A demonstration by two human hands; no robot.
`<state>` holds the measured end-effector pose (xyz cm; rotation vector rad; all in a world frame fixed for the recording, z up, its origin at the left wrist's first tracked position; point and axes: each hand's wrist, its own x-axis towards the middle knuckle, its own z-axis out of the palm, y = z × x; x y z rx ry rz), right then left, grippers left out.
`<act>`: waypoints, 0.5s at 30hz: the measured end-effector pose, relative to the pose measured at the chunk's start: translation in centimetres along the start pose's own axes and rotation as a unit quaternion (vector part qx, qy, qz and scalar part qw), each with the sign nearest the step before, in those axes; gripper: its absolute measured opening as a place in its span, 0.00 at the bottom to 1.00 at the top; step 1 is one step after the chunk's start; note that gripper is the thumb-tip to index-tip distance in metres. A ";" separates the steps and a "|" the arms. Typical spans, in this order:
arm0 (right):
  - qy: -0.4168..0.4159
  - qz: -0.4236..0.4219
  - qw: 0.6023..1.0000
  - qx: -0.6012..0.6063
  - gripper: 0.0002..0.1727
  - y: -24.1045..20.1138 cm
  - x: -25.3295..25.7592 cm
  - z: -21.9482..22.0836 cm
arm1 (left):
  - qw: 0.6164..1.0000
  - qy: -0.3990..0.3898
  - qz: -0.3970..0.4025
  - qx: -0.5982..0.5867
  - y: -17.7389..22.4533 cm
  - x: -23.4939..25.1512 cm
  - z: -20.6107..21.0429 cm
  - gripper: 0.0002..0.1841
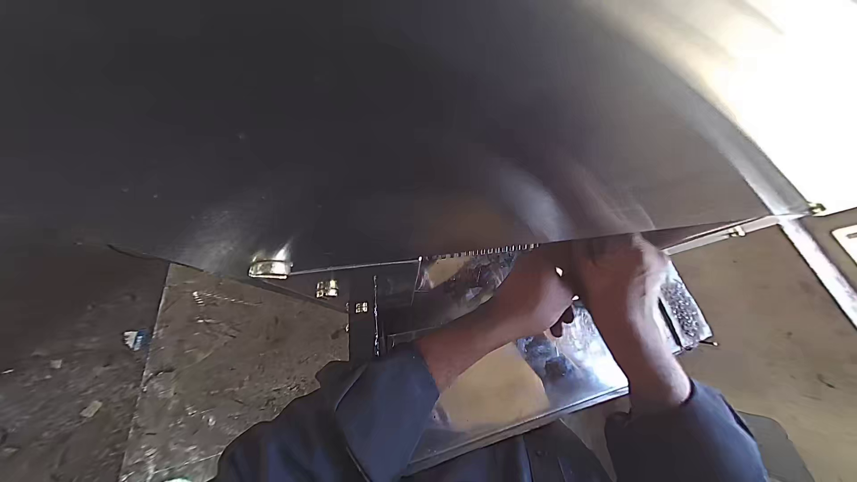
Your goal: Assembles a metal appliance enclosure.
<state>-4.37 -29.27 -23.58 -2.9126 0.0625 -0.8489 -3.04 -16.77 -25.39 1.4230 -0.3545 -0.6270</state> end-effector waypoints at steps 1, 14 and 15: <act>-0.025 0.005 1.000 -0.001 0.15 0.2 -0.4 0.9 | 1.000 0.007 -0.006 0.022 -0.8 0.1 -0.1 0.21; -0.053 0.000 0.998 -0.024 0.17 0.3 -0.8 1.7 | 0.998 -0.011 -0.035 0.047 -1.2 -0.1 -0.5 0.30; -0.039 -0.005 0.999 -0.020 0.17 0.1 -0.6 1.3 | 0.999 -0.010 -0.025 0.038 -0.9 -0.2 -0.5 0.26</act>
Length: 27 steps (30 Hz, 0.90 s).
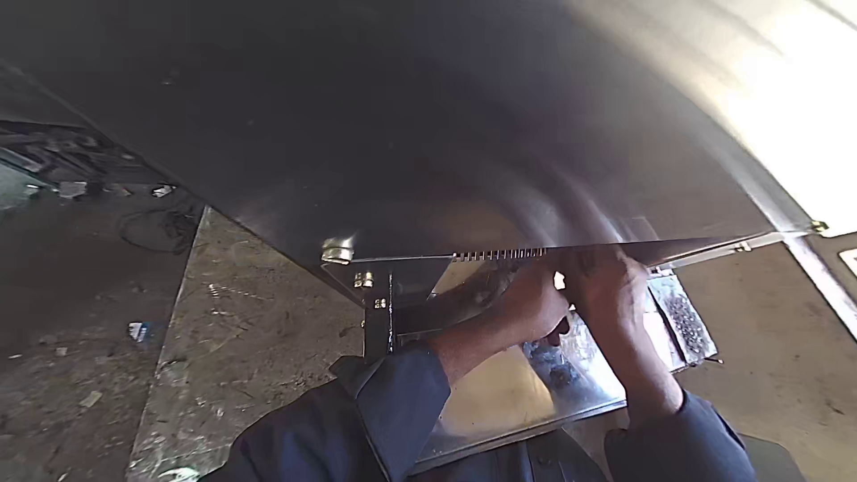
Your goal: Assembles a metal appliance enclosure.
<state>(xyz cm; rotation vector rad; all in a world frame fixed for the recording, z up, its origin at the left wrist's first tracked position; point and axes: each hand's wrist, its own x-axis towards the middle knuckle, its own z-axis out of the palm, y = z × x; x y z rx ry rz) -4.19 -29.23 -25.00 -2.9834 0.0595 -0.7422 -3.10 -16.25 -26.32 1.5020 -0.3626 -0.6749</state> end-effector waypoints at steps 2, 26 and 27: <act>0.042 0.005 0.999 0.012 0.16 -0.4 0.7 -1.9 | 0.999 -0.008 0.033 -0.039 1.4 -0.1 0.2 0.18; 0.098 -0.380 0.913 -0.108 0.05 3.2 0.3 -4.1 | 0.998 0.055 0.002 -0.013 -2.0 -1.0 1.4 0.39; 0.102 -0.404 0.900 -0.128 0.06 3.1 1.0 -4.5 | 0.998 0.056 -0.010 -0.009 -2.0 -0.9 1.3 0.40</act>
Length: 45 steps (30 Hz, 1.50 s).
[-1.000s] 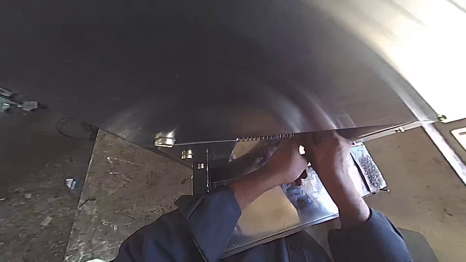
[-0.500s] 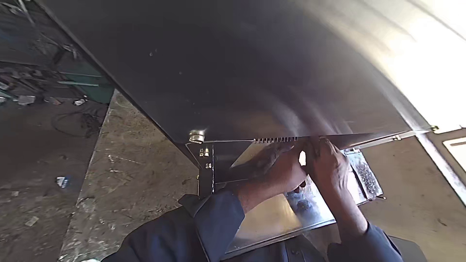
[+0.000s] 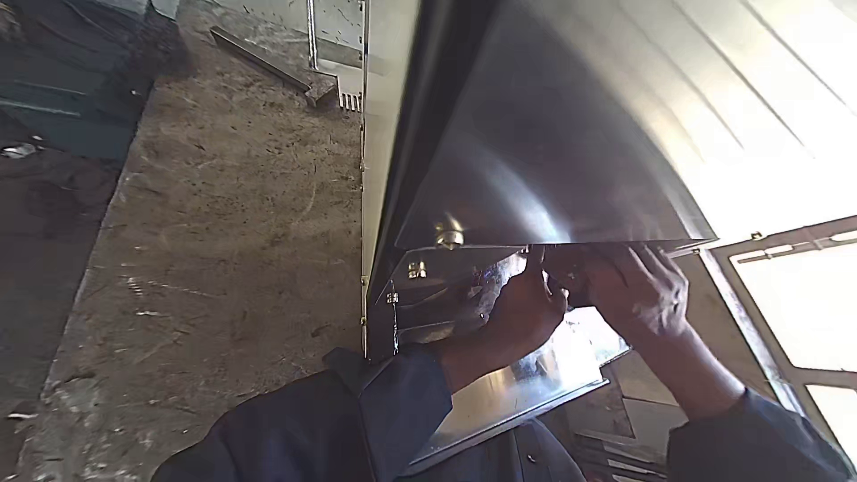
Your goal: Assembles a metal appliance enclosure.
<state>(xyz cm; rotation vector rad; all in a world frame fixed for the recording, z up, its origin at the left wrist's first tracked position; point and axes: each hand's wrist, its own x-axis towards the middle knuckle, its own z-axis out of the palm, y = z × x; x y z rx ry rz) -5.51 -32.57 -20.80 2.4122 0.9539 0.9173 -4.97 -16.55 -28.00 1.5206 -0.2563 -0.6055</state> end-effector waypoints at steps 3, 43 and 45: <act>-0.023 -0.040 0.998 -0.042 0.09 1.5 1.3 0.1 | 0.999 0.010 -0.011 0.047 0.4 0.0 -0.3 0.40; -0.167 0.000 0.986 -0.023 0.04 -0.4 2.4 1.3 | 0.970 0.003 0.021 0.244 0.8 0.1 -1.1 0.32; -0.314 0.110 0.943 -0.006 0.13 -0.7 4.6 -1.5 | 0.969 -0.002 0.006 0.248 0.9 0.1 -1.1 0.36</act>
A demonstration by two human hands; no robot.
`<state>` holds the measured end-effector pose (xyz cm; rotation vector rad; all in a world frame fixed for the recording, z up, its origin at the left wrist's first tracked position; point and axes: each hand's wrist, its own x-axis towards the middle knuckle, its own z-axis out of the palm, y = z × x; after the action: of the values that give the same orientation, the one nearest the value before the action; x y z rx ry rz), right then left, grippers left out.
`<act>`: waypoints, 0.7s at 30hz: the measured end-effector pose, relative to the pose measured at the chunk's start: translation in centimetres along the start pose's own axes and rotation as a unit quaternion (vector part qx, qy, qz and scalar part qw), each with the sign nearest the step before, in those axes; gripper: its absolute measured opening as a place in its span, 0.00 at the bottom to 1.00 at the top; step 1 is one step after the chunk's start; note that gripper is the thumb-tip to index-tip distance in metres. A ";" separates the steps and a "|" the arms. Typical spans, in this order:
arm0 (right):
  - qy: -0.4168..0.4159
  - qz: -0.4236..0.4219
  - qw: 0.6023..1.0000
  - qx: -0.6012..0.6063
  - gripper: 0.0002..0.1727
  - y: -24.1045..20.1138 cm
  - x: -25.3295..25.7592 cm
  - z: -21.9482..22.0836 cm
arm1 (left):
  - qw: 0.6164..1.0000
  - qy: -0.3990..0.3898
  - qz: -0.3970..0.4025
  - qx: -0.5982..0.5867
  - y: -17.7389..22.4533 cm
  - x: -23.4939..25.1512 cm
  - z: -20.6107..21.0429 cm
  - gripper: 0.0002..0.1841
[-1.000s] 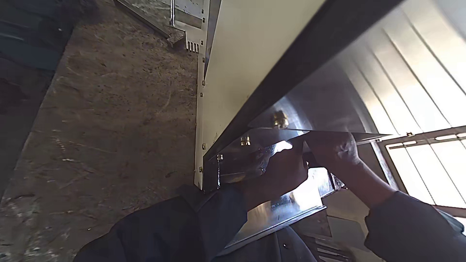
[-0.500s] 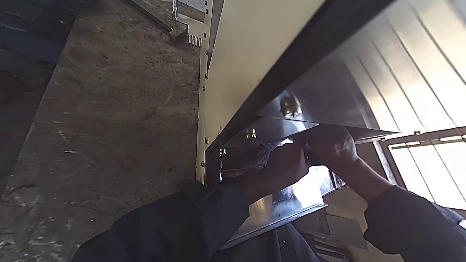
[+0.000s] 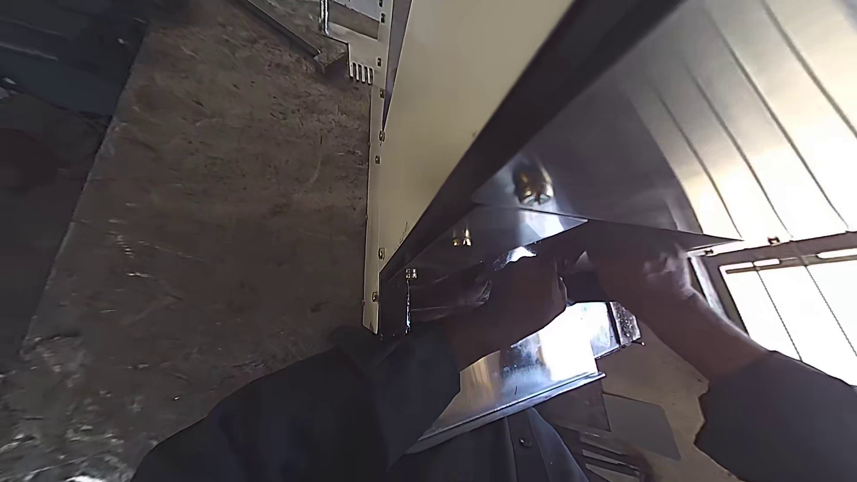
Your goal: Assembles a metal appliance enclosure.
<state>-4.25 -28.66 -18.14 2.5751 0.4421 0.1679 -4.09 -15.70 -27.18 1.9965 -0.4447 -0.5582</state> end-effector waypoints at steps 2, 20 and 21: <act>-0.028 0.057 0.998 -0.025 0.18 1.0 -0.4 -2.4 | 1.000 0.008 -0.002 -0.002 0.0 0.1 0.2 0.35; -0.011 0.025 0.997 -0.072 0.18 0.9 -1.3 2.4 | 1.000 0.005 0.008 0.025 0.2 -0.4 0.0 0.26; -0.011 0.008 0.996 -0.085 0.19 0.4 -1.2 2.6 | 1.000 -0.003 0.004 0.028 0.2 -0.4 -0.1 0.26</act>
<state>-4.73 -30.57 -20.19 2.4121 0.3828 0.1753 -4.40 -15.52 -26.84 2.0466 -0.4753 -0.5517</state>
